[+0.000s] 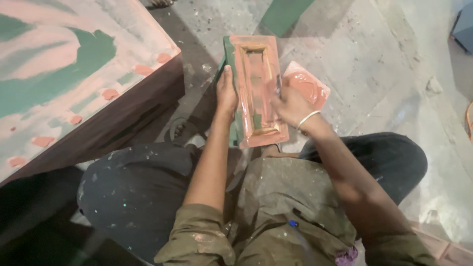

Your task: The person mixes a pink putty-like substance on a flat board using a small scraper, then applies it to the edges of a rectangular wooden frame. The person smooths the putty along the frame's grooves and edges.

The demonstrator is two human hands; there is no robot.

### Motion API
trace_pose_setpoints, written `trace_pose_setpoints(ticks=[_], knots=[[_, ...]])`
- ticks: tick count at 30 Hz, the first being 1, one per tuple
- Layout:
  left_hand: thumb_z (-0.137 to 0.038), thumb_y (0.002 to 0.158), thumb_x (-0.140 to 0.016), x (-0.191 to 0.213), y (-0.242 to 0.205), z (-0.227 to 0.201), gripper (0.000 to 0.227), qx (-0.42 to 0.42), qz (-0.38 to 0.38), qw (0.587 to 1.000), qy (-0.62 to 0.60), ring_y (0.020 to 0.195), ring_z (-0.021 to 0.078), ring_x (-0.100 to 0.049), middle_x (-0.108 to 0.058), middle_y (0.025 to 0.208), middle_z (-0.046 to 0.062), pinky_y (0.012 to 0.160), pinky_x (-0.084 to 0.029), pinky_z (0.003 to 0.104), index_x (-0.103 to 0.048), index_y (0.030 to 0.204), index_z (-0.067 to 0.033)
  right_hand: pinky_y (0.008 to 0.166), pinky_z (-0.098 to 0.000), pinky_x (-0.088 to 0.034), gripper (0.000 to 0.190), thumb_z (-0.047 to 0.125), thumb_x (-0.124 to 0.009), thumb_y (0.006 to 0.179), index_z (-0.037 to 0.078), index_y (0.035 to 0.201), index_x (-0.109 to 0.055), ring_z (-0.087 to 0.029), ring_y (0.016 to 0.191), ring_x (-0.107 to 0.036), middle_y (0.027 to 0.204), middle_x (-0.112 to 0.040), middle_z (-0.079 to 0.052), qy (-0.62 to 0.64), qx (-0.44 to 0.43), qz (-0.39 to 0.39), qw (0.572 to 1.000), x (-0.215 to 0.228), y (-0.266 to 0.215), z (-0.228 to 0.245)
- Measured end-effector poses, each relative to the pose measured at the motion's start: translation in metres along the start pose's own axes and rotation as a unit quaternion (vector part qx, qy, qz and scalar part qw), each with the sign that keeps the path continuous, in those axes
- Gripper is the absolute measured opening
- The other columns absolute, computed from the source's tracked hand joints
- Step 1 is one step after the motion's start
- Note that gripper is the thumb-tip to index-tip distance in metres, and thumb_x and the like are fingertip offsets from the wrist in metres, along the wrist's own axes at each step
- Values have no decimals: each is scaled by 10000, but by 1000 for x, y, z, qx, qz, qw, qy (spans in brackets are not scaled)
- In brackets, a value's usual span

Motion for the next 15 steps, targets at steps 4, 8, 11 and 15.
trace_pose_setpoints(ticks=[4, 8, 11, 15], knots=[[-466, 1046, -451, -8, -1, 4, 628, 22, 2, 1000, -21, 1278, 215, -577, -619, 1411, 125, 1080, -438, 345, -547, 1437, 16, 803, -478, -529, 324, 246, -622, 908, -44, 1051, -637, -432, 917, -677, 969, -685, -271, -149, 250, -79, 954, -29, -11, 35], [-482, 1075, -411, 2, -8, 0, 635, 6, -2, 999, 46, 1262, 217, -592, -645, 1386, 139, 1082, -441, 341, -568, 1417, 30, 876, -506, -523, 284, 230, -637, 919, -25, 1044, -646, -466, 1005, -654, 1023, -676, -286, -215, 258, -75, 939, -60, -3, 40], [-490, 1052, -420, -8, -4, -1, 646, 13, 21, 1000, -19, 1226, 222, -611, -652, 1368, 137, 1051, -473, 352, -567, 1417, 23, 845, -510, -524, 381, 199, -587, 903, -50, 1191, -603, -475, 986, -651, 1070, -667, -296, -136, 238, -82, 958, -24, -6, 37], [-493, 1057, -442, 1, -5, -4, 644, -2, -10, 1000, 25, 1253, 193, -580, -630, 1384, 120, 1067, -430, 331, -562, 1417, 27, 838, -517, -520, 396, 213, -593, 888, -34, 1197, -609, -465, 969, -663, 1046, -679, -284, -143, 181, -72, 970, -14, -10, 35]])
Point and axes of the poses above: each hand's wrist, its own y-axis towards the middle knuckle, its own x-axis out of the back of the hand, z = x × y, the point moved 9 cm from there along y, towards the middle knuckle
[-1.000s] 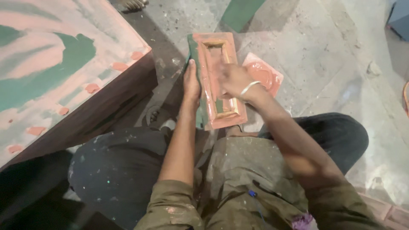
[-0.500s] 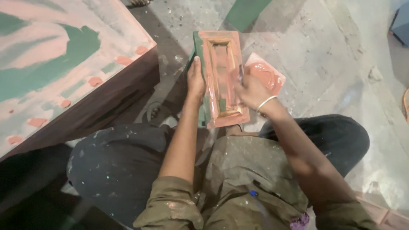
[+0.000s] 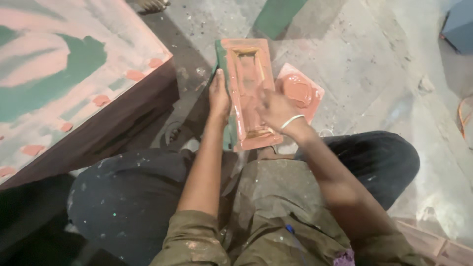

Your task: The person mixes a pink putty-like substance on a flat board using a small scraper, then applies it to the edges of a rectangular wooden frame. The person smooths the putty along the frame's grooves and edges.

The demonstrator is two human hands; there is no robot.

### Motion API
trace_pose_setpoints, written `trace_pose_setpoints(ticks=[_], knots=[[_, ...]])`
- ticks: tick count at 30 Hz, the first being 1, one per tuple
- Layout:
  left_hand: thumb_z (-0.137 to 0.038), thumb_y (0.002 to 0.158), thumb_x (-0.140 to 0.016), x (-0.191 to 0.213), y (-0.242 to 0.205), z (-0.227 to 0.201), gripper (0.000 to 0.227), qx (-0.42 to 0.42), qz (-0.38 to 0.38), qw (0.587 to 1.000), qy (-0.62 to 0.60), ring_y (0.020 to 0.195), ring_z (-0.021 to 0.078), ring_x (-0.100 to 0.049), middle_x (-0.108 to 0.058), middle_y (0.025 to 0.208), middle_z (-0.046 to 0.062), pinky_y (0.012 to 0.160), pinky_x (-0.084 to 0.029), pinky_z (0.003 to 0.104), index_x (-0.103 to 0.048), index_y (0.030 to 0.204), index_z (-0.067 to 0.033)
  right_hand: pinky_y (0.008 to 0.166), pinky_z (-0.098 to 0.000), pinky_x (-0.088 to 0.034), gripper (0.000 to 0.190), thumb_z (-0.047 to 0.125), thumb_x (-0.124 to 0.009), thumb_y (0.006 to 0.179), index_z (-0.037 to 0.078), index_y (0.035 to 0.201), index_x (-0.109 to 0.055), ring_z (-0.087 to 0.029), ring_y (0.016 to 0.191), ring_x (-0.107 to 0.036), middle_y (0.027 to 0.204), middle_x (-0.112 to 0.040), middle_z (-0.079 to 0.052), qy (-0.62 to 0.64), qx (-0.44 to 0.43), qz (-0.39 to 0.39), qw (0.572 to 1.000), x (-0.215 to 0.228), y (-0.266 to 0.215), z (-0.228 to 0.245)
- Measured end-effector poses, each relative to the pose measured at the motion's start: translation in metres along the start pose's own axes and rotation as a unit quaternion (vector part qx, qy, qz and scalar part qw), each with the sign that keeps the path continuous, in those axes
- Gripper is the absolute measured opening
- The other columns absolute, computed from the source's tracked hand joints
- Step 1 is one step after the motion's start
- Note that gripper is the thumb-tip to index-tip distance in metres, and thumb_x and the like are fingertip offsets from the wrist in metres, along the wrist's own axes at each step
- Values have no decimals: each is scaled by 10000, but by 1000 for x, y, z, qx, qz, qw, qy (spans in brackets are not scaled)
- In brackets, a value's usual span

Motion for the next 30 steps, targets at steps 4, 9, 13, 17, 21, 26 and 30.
trace_pose_setpoints(ticks=[4, 9, 13, 17, 21, 26, 30], knots=[[-488, 1053, -451, -1, -1, 2, 635, 3, 10, 1000, -28, 1209, 208, -616, -661, 1347, 133, 1043, -469, 339, -586, 1396, 30, 881, -510, -525, 366, 277, -611, 985, -55, 1140, -630, -465, 1019, -654, 1044, -667, -309, -11, -36, 0, 999, -22, 6, 0], [-467, 1061, -454, 6, 2, 6, 612, 12, 7, 1000, 12, 1265, 238, -596, -646, 1375, 144, 1079, -442, 354, -572, 1404, 26, 719, -405, -566, 263, 235, -669, 839, 51, 1027, -656, -254, 886, -684, 960, -649, -61, 131, 34, -18, 991, 21, 11, -66], [-309, 1065, -491, 4, 2, -26, 505, -73, -35, 990, 115, 1359, 266, -540, -579, 1455, 171, 1151, -384, 370, -513, 1441, 28, 654, -412, -586, 148, 154, -594, 910, 66, 997, -674, -254, 873, -679, 915, -665, -65, 394, -186, -114, 893, 53, 30, -225], [-148, 1050, -530, -6, -3, -68, 495, -156, -96, 960, 212, 1391, 304, -500, -503, 1499, 206, 1175, -369, 401, -417, 1504, 12, 808, -487, -562, 251, 156, -600, 952, -31, 1069, -718, -406, 982, -716, 1053, -710, -316, 0, -228, -127, 965, 20, 64, -331], [-135, 1102, -571, -31, -14, -94, 503, -217, -74, 939, 255, 1449, 328, -466, -451, 1553, 216, 1233, -355, 424, -370, 1538, 16, 919, -513, -528, 314, 196, -617, 912, 92, 1181, -740, -424, 1027, -674, 1139, -709, -225, -158, -153, -8, 975, -73, 81, -390], [-174, 1116, -540, -44, -10, -100, 507, -163, -76, 947, 267, 1448, 303, -484, -484, 1536, 198, 1249, -357, 418, -360, 1551, 16, 891, -487, -534, 259, 226, -564, 974, 135, 1119, -758, -363, 1048, -690, 1151, -723, -156, -192, -217, -16, 957, -132, 83, -422], [-195, 1159, -531, -53, -11, -105, 520, -188, -66, 930, 310, 1520, 316, -410, -419, 1601, 218, 1297, -295, 429, -320, 1577, 32, 973, -460, -524, 239, 154, -561, 963, 140, 1086, -765, -315, 1106, -683, 1134, -737, -112, -231, -81, -126, 961, -145, 95, -398]])
Point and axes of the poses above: each hand's wrist, its own y-axis towards the middle knuckle, its own x-axis out of the back of the hand, z = x × y, the point moved 9 cm from there along y, towards the middle knuckle
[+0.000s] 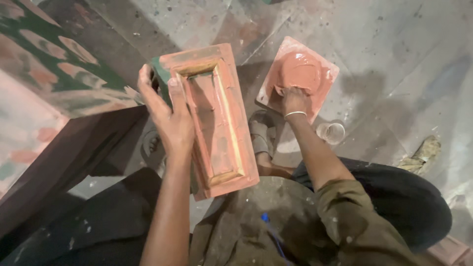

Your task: The person mixes a pink putty-like substance on a flat board using a small scraper, then applies it to the edges of a rectangular wooden frame. The person smooths the putty along the frame's grooves and edges.

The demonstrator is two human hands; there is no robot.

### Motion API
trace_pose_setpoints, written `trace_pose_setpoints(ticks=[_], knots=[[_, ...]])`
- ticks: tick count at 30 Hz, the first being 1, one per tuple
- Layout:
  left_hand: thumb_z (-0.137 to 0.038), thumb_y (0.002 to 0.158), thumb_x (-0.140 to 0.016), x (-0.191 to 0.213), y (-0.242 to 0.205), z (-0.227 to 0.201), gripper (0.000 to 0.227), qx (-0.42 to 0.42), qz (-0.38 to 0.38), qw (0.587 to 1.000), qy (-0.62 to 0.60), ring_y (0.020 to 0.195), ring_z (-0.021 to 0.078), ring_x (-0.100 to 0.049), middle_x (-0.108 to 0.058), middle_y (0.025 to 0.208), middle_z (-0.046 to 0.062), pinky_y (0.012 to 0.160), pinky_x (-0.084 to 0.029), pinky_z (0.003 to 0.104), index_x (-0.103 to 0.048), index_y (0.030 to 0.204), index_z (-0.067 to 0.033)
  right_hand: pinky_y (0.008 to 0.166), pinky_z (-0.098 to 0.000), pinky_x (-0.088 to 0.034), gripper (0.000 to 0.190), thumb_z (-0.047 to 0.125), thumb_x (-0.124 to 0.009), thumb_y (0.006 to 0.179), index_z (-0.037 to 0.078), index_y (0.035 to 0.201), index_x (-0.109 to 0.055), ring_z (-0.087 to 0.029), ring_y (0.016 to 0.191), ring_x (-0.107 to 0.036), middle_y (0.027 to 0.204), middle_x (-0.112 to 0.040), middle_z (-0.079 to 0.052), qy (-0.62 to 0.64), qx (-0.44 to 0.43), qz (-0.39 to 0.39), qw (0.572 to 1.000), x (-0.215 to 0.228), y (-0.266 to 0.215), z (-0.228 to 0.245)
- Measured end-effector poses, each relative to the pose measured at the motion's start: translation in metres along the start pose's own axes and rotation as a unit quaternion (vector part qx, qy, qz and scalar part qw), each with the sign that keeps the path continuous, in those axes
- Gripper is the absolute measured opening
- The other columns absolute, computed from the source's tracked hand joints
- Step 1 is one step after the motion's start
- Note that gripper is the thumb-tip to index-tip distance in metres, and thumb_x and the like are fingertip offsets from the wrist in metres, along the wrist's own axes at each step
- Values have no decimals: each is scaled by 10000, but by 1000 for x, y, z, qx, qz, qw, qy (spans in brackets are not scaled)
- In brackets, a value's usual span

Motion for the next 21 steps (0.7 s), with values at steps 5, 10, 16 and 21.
trace_pose_setpoints(ticks=[5, 10, 16, 21], knots=[[-223, 1154, -510, -2, 1, 10, 547, 28, 11, 999, -11, 1539, 321, -363, -368, 1617, 225, 1301, -279, 424, -295, 1581, 44, 918, -467, -504, 263, 182, -583, 850, 148, 1025, -777, -286, 1043, -673, 1114, -743, -92, 6, -39, 33, 999, -22, -19, -19], [-222, 1174, -505, -2, 0, 13, 518, 3, 18, 1000, -20, 1568, 318, -350, -383, 1633, 217, 1325, -249, 431, -312, 1584, 28, 918, -444, -528, 216, 196, -591, 943, 173, 1046, -779, -298, 1081, -687, 1113, -749, -87, -12, -16, 41, 999, -30, -37, -14], [-219, 1138, -541, 5, -1, 17, 511, 11, -13, 997, -72, 1503, 294, -386, -443, 1565, 207, 1266, -286, 413, -360, 1549, 25, 755, -479, -525, 227, 233, -587, 924, 78, 1023, -718, -309, 860, -689, 928, -722, -121, 178, -267, 122, 939, 2, -19, -46], [-205, 1101, -555, 17, -4, 4, 466, -15, -51, 989, -138, 1401, 272, -505, -536, 1468, 180, 1217, -377, 402, -433, 1490, 20, 739, -467, -575, 175, 168, -627, 901, 29, 992, -679, -277, 803, -718, 896, -711, -107, 702, -351, -8, 620, 111, 9, -30]])
Point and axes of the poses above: each hand's wrist, its own y-axis towards the middle knuckle, its own x-axis out of the back of the hand, z = x × y, the point moved 9 cm from there along y, towards the middle knuckle
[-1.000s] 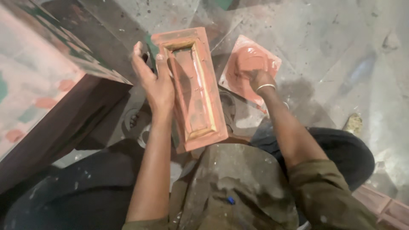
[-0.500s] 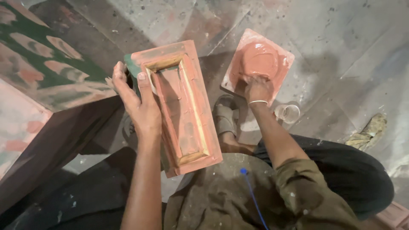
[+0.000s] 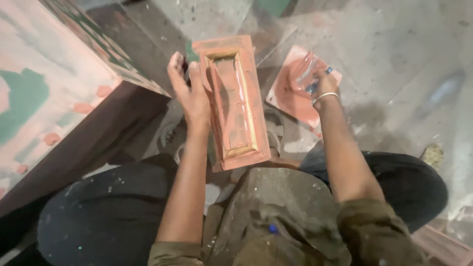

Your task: The person mixes a pink putty-like substance on a flat board using a small scraper, then applies it to the edges of a rectangular wooden frame. The person smooths the putty along the frame's grooves and edges.

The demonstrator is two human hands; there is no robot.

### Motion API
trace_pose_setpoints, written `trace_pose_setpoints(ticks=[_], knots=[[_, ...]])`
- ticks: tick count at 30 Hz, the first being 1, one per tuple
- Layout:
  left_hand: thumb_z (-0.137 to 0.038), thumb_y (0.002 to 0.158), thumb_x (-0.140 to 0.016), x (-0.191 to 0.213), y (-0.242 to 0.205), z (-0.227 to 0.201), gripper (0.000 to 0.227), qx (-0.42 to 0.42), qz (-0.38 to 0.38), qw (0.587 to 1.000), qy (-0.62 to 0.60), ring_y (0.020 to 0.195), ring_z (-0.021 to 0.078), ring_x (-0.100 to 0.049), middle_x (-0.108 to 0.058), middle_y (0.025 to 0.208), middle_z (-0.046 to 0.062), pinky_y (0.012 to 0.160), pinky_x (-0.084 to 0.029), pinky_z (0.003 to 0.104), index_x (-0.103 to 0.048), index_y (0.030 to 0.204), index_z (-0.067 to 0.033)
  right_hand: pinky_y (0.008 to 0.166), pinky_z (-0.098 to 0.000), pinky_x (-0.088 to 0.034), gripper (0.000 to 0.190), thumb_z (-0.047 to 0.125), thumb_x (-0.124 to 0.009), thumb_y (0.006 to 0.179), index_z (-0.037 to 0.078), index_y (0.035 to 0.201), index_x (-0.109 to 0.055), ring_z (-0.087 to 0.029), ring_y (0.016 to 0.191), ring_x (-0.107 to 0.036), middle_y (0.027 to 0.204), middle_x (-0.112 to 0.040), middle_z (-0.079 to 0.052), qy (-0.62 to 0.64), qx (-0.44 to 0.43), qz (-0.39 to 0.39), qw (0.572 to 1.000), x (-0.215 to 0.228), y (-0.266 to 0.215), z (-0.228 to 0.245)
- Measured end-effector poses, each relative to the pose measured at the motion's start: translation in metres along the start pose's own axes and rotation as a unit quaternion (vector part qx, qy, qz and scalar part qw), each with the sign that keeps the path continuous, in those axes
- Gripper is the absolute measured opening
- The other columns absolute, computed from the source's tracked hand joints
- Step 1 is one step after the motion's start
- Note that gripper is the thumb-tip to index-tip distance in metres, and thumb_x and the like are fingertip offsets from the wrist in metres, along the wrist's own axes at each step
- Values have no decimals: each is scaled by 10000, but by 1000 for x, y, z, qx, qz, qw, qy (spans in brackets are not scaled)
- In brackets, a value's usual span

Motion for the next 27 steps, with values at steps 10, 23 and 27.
trace_pose_setpoints(ticks=[10, 23, 27], knots=[[-152, 1069, -552, -92, -116, -92, 256, 49, 316, 929, -183, 1204, 137, -578, -653, 1222, 66, 1075, -439, 304, -603, 1269, -1, 968, -473, -580, 91, 151, -643, 981, 64, 1008, -636, -310, 984, -673, 952, -651, -71, 310, 121, 278, 901, -89, -261, 161], [-18, 962, -579, 7, -146, -238, 402, -148, 322, 933, -64, 850, 111, -647, -727, 1019, 46, 748, -535, 282, -575, 1365, -17, 1061, -356, -514, 465, 339, -419, 1134, -27, 1283, -664, -219, 1210, -648, 1344, -675, -141, -160, 367, 389, 830, -92, -430, 261], [-16, 883, -590, 22, -166, -272, 488, -260, 303, 916, 26, 881, 230, -703, -734, 1042, 91, 770, -553, 332, -601, 1368, -67, 1069, -359, -501, 410, 263, -431, 1124, -32, 1167, -712, -226, 1215, -656, 1299, -712, -126, -219, 345, 444, 798, -101, -469, 262]])
Point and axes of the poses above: each hand's wrist, its own y-axis towards the middle knuckle, its own x-axis out of the back of the hand, z = x × y, the point moved 9 cm from there along y, towards the middle knuckle
